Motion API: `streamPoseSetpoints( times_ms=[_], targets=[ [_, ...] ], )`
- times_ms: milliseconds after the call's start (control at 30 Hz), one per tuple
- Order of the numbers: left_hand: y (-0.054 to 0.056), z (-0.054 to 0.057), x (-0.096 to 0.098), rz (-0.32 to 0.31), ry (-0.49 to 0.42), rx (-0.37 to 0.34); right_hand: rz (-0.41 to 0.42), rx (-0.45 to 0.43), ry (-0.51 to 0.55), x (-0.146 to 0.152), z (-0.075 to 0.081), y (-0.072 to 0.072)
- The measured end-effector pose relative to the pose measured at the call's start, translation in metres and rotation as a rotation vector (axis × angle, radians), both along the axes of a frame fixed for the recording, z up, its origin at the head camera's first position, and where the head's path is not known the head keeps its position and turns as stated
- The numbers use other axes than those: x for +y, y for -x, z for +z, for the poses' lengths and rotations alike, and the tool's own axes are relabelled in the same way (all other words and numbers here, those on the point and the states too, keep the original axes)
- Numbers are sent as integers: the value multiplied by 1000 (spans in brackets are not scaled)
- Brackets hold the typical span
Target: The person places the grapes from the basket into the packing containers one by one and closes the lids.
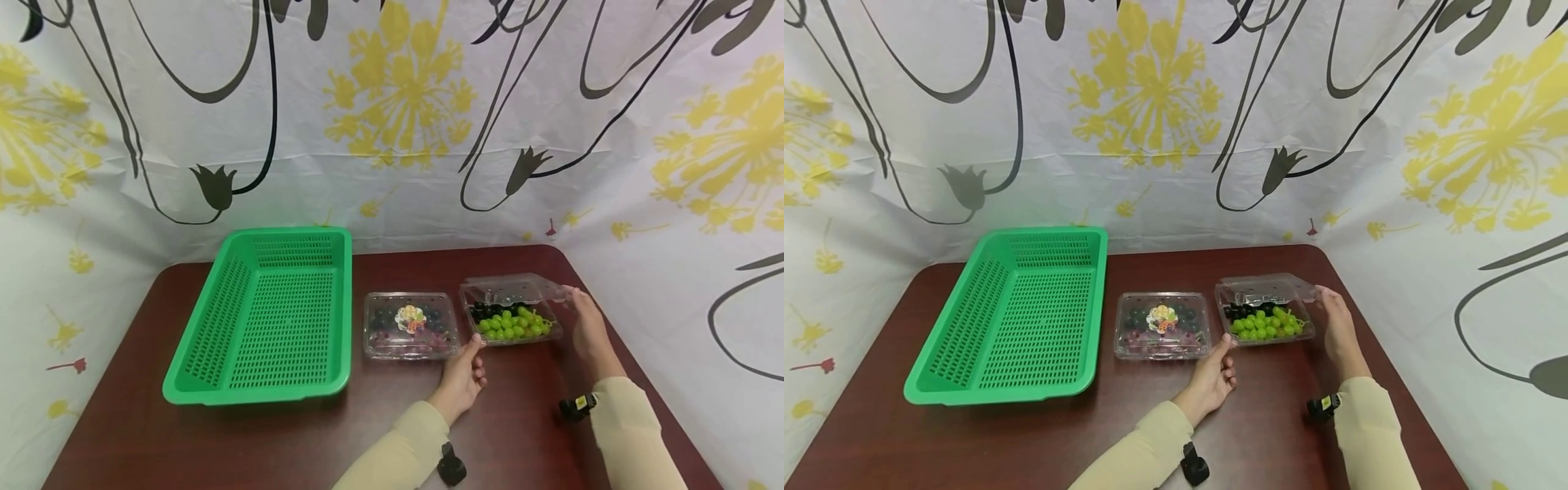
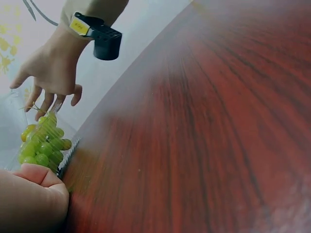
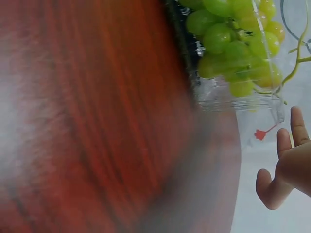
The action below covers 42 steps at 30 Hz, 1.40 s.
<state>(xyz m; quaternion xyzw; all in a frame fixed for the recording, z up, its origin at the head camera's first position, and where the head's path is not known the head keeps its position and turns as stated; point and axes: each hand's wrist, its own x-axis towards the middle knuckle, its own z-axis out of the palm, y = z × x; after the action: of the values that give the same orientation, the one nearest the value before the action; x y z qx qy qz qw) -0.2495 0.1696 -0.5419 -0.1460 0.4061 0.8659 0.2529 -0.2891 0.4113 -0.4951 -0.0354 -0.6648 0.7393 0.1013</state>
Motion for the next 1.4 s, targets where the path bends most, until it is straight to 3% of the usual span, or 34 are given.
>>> streamPoseSetpoints(
  times_ms=[133,367,633,933,1200,1400],
  targets=[
    [1,-1,0,-5,-9,-3,1,-10,15,1,-7,-6],
    [2,-2,2,6,-13,-27,53,-176,-63,7,-15,-22],
    [-1,2,4,14,-3,-15,139,-204,11,14,-25,-33],
    [1,7,5,12,52,-36,112,-358,-184,13,-27,-35],
    [3,9,7,6,107,-48,110,-383,-183,13,-27,-36],
    [6,6,10,15,121,-2,99,-378,-235,9,-28,-37]
  ],
)
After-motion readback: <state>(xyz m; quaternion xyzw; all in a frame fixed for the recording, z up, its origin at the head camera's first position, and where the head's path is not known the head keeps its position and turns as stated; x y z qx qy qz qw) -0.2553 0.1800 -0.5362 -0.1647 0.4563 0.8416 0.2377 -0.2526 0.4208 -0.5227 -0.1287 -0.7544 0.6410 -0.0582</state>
